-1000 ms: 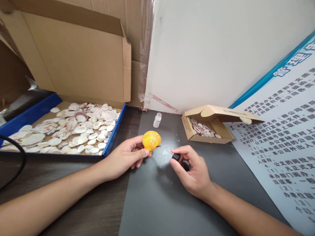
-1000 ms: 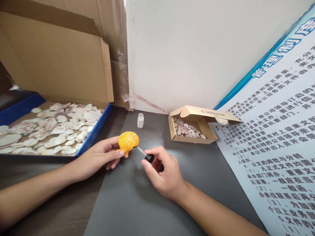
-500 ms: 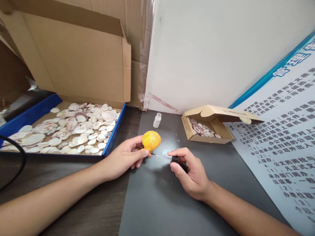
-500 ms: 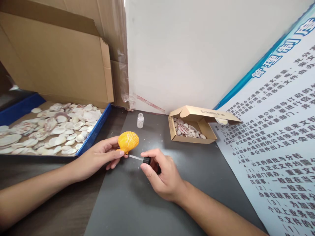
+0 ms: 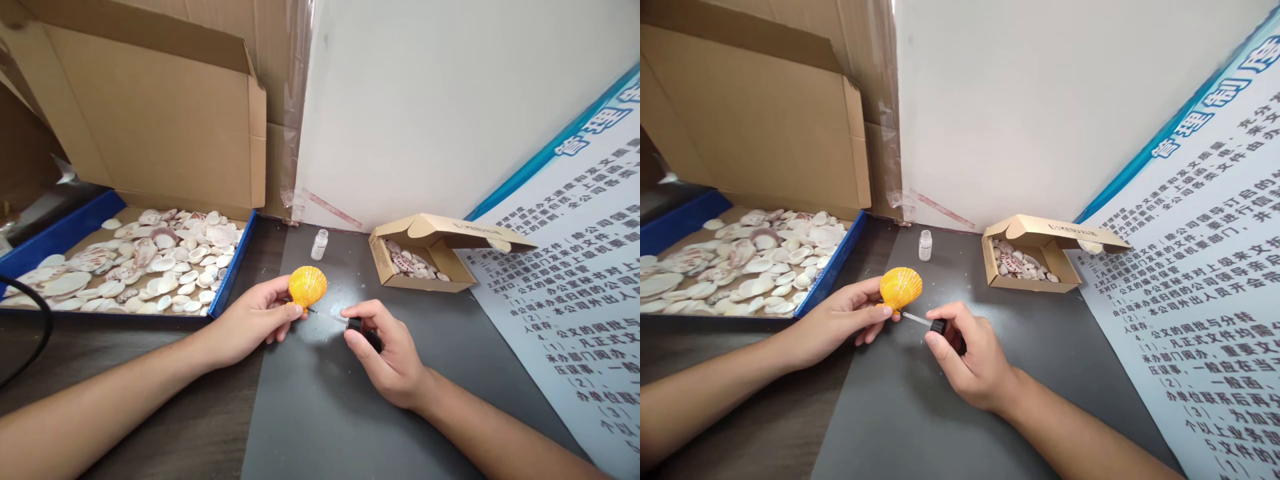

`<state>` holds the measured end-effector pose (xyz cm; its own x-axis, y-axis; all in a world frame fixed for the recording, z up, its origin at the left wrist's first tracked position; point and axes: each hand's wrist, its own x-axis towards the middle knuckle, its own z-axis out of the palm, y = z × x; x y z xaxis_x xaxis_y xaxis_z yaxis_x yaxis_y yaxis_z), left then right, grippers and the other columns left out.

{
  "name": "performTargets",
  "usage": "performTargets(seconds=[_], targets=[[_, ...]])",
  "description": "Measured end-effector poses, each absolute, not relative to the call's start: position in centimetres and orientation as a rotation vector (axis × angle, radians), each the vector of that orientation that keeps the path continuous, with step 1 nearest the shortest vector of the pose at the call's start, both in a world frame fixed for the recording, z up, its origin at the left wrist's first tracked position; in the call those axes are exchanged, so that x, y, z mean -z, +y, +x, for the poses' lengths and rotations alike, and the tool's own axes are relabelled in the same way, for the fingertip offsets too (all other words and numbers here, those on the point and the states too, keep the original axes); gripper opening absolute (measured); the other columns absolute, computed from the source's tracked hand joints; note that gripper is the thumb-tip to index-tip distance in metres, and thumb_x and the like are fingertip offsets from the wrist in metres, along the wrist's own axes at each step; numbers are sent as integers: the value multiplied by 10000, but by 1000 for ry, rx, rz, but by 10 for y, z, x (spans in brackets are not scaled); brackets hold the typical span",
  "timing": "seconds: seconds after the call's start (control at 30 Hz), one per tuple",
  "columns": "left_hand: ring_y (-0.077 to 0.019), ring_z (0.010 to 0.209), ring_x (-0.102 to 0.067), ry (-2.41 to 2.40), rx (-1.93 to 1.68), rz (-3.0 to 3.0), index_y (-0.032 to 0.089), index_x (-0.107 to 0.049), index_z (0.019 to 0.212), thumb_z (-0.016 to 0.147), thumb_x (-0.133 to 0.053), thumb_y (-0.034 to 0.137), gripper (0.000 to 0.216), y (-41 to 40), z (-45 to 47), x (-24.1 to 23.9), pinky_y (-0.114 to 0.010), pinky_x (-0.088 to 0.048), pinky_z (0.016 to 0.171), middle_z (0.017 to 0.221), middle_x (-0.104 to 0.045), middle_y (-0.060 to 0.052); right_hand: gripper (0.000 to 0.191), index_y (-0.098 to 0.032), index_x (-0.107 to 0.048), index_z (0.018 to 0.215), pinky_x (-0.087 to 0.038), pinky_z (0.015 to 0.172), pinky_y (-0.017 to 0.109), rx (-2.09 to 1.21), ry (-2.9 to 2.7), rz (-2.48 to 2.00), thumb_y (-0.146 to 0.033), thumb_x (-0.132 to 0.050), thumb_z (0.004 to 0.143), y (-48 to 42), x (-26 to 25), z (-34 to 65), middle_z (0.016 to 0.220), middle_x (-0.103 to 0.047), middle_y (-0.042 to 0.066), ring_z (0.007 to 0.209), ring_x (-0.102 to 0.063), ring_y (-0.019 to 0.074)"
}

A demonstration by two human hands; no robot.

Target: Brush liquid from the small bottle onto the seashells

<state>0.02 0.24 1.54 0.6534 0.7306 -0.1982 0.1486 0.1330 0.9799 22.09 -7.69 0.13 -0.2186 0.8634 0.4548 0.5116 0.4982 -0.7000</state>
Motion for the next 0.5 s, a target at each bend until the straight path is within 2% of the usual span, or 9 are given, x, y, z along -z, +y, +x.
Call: performTargets(seconds=[0.2,0.4,0.5], targets=[[-65,530,-458,802,-487,1395,149,-561,1130,872,-580,374,342,2,-1,-16,-213,-350,475,870,-611,-7,127,-234,-514,961,-408,466,201,-429,-1784,-1271,-222,-617,887,-76,0,219,582,-492,-85,463,-470,96],[-66,527,-456,805,-491,1392,153,-567,1109,863,-590,386,340,2,0,-16,-215,-348,473,868,-611,-9,125,-224,-544,1059,-459,499,219,-570,-1912,-1198,-236,-535,935,-76,-2,221,647,-584,-39,517,-548,120],[-66,523,-462,799,-496,1375,154,-568,1099,857,-601,394,342,3,0,-16,-215,-349,466,872,-614,-13,123,-226,-541,1054,-455,494,213,-565,-1909,-1202,-231,-542,931,-76,-2,220,631,-572,-47,510,-544,117]])
